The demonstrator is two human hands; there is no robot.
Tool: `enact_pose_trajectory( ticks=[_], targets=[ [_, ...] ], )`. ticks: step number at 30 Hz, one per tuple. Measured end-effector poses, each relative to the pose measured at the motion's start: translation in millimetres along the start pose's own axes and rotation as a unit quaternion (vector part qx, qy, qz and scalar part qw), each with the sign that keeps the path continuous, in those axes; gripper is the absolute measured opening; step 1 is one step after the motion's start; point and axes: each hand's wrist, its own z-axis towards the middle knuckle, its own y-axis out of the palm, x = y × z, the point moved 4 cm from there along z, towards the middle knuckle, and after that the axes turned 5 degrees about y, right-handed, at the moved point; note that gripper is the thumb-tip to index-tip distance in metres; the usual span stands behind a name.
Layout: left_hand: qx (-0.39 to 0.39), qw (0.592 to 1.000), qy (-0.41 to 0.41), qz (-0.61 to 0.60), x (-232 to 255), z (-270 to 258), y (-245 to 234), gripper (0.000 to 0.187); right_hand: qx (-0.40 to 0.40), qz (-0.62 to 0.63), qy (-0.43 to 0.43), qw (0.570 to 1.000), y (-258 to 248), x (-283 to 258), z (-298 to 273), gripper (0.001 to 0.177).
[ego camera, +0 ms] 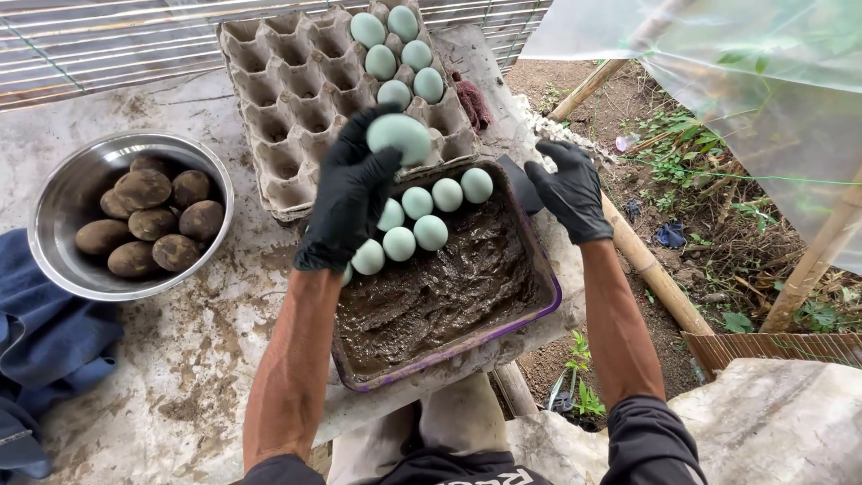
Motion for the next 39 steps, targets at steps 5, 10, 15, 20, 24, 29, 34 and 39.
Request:
enact_pose_trajectory(
  ticks=[5,10,15,20,24,29,34,39],
  targets=[
    [0.127,0.979,0.002,0.159,26.2,33.2,-37.2,0.054,0.008,0.016,0.024,1.000,8.4,22.5,-22.0,0.046],
    [0.114,0.908,-0.040,0.402,28.2,63.5,-83.4,0.055,0.030,0.050,0.018,0.998,5.9,13.9,-34.4,0.044],
    [0.095,0.802,-0.053,0.587,9.2,96.6,-103.1,0.050,0.135,0.086,0.005,0.987,14.4,23.9,-40.7,0.038],
    [-0.015,0.725,-0.030,0.688,-0.8,117.4,-81.2,0.041,0.232,0.145,-0.018,0.962,9.4,15.3,-49.1,0.030],
    [-0.026,0.721,-0.018,0.692,-12.3,139.4,-75.9,0.040,0.223,0.146,-0.025,0.964,11.8,17.7,-48.8,0.031],
    [-0.056,0.702,0.018,0.710,-20.8,157.6,-70.8,0.036,0.211,0.137,-0.025,0.968,12.0,12.8,-49.4,0.028],
    [-0.083,0.683,0.047,0.724,-18.0,151.4,-75.4,0.034,0.208,0.112,-0.019,0.971,17.8,13.6,-51.0,0.026],
    [-0.108,0.662,0.073,0.738,-27.0,144.8,-67.3,0.032,0.199,0.075,-0.027,0.977,22.4,14.0,-49.2,0.025]
  ],
)
